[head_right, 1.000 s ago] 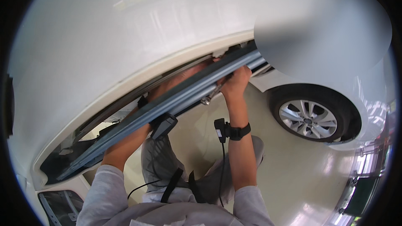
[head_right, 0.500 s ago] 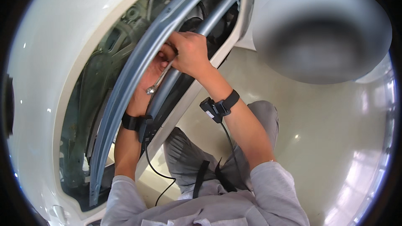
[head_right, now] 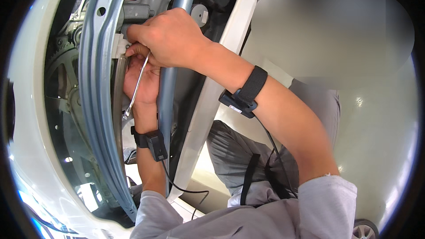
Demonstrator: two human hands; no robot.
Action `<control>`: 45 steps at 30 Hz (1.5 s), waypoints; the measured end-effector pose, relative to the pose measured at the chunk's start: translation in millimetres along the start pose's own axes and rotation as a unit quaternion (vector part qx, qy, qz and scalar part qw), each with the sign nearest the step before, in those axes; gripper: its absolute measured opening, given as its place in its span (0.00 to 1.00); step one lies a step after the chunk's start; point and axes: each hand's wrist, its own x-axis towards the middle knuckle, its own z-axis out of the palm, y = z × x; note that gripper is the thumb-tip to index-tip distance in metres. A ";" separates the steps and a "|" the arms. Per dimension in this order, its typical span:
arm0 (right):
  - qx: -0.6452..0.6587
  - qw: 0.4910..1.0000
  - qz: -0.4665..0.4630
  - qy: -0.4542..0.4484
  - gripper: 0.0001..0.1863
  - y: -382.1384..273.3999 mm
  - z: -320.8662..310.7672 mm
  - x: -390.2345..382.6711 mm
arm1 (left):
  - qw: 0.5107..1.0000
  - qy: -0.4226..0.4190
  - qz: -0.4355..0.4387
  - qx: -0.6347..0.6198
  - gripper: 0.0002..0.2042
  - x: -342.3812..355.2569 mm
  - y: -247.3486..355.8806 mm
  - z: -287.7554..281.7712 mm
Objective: Use a wrench and screwdriver to adjust and repair internal components of a car door.
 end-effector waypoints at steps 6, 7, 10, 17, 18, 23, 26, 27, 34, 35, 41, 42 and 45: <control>-0.010 1.000 -0.002 0.012 0.13 0.5 7.1 -0.2 | 1.000 -0.006 0.001 -0.015 0.16 -3.3 0.0 -1.4; -0.012 1.000 -0.001 0.006 0.14 0.5 5.9 -0.2 | 1.000 0.007 0.017 -0.023 0.16 -4.1 -0.5 -0.5; -0.019 1.000 0.000 0.001 0.14 1.0 4.1 -1.0 | 0.997 -0.018 -0.028 -0.071 0.11 -3.8 1.7 1.3; -0.023 1.000 -0.005 0.001 0.13 3.7 10.4 -1.5 | 0.994 -0.056 -0.049 -0.075 0.11 -2.8 4.4 -2.7; -0.023 1.000 -0.005 0.000 0.13 3.2 10.6 -2.3 | 0.996 -0.048 -0.041 -0.070 0.11 -3.1 3.7 -3.4; -0.024 1.000 -0.002 0.005 0.12 2.3 10.0 -2.8 | 0.997 -0.045 -0.038 -0.058 0.11 -2.0 5.3 -6.0; -0.039 0.999 -0.011 0.003 0.13 2.8 8.2 -3.5 | 0.991 -0.058 -0.076 -0.090 0.10 -0.5 7.4 -8.6; -0.039 0.999 -0.011 0.002 0.13 3.2 9.0 -3.6 | 0.996 -0.045 -0.057 -0.059 0.10 -0.8 6.7 -9.3; -0.038 0.999 -0.015 0.016 0.13 1.9 10.2 -3.2 | 0.997 -0.031 -0.032 -0.064 0.10 -4.1 3.9 -4.8; -0.034 0.999 -0.017 0.013 0.13 1.4 9.9 -2.9 | 0.997 -0.031 -0.032 -0.064 0.10 -3.9 4.9 -5.8; -0.031 0.999 -0.017 0.009 0.13 0.2 10.1 -3.3 | 0.998 -0.035 -0.024 -0.050 0.12 -4.6 4.7 -7.9; -0.031 0.999 -0.018 0.009 0.13 0.2 10.9 -2.7 | 0.998 -0.039 -0.022 -0.042 0.12 -4.6 4.3 -8.9; -0.018 0.999 -0.023 0.025 0.13 1.3 11.3 -2.9 | 0.998 -0.038 -0.025 -0.045 0.13 -5.4 5.2 -10.9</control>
